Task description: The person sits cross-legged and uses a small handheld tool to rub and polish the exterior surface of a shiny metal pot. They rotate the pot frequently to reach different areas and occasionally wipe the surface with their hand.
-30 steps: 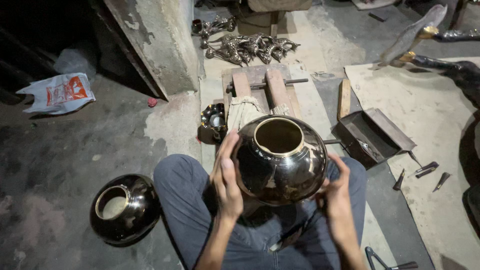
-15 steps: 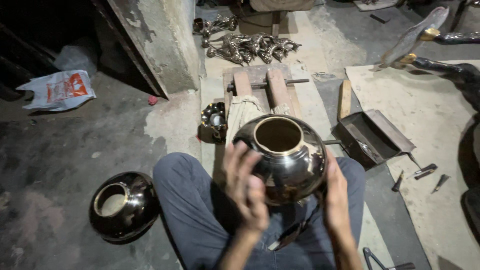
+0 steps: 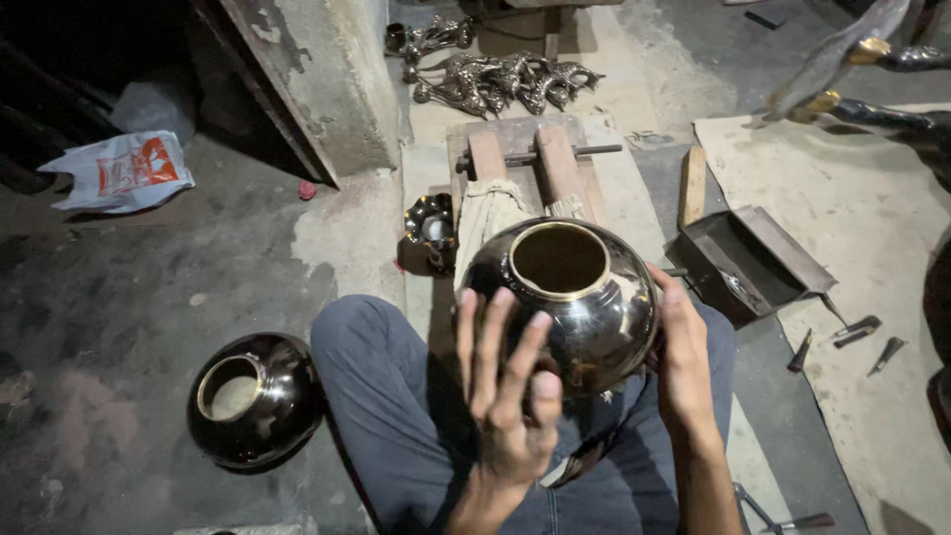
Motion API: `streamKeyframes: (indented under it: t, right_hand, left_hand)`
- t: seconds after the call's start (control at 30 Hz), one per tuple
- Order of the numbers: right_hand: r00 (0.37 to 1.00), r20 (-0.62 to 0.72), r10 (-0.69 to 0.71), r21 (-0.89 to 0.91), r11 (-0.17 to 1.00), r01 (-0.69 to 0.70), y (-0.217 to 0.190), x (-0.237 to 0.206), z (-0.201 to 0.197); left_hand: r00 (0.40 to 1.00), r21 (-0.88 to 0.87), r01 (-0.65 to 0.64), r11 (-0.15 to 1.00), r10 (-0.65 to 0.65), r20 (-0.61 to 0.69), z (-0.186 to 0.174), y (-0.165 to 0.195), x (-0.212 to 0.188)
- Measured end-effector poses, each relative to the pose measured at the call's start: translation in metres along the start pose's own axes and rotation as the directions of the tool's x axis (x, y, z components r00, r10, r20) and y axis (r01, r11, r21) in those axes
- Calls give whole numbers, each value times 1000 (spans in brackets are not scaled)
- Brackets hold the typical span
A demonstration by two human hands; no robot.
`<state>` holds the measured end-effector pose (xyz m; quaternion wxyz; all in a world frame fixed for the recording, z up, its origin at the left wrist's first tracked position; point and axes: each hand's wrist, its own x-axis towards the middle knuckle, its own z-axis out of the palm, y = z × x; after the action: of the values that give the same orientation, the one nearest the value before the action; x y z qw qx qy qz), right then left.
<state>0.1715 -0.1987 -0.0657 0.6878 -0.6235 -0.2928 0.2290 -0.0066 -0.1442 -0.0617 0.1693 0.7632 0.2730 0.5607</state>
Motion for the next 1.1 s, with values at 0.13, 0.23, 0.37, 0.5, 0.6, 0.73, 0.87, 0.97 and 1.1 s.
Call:
streamKeyframes:
  t: [0.13, 0.23, 0.37, 0.5, 0.6, 0.73, 0.87, 0.97, 1.1]
  right_hand:
    - [994, 5, -105, -78, 991, 106, -1, -7, 7]
    - [972, -54, -227, -169, 962, 216, 2, -28, 11]
    - [985, -152, -78, -231, 972, 42, 6, -63, 14]
    - [984, -154, -91, -160, 985, 66, 5, -55, 12]
    - [988, -104, -117, -146, 984, 101, 2, -29, 5]
    - [998, 52, -36, -39, 999, 38, 6, 7, 3]
    - [992, 35, 118, -37, 992, -117, 16, 9, 3]
    - [1000, 4, 26, -106, 994, -25, 15, -6, 4]
    - [994, -2, -106, -101, 989, 105, 2, -32, 11]
  left_hand:
    - [997, 38, -54, 998, 56, -53, 8, -1, 2]
    - [990, -240, 1, 971, -35, -136, 19, -21, 22]
    - [975, -510, 195, 838, -224, 4, 6, -48, 36]
    - [962, -410, 264, 873, -268, 47, -1, -40, 33]
    - [998, -84, -42, 996, 37, -51, 3, -11, 20]
    - [989, 178, -144, 973, 146, 2, 1, 12, 4]
    - [999, 63, -39, 997, 41, -21, 4, -2, 7]
    - [994, -158, 63, 985, -76, -78, 13, -23, 22]
    - [982, -449, 172, 877, -191, 4, 6, -47, 36]
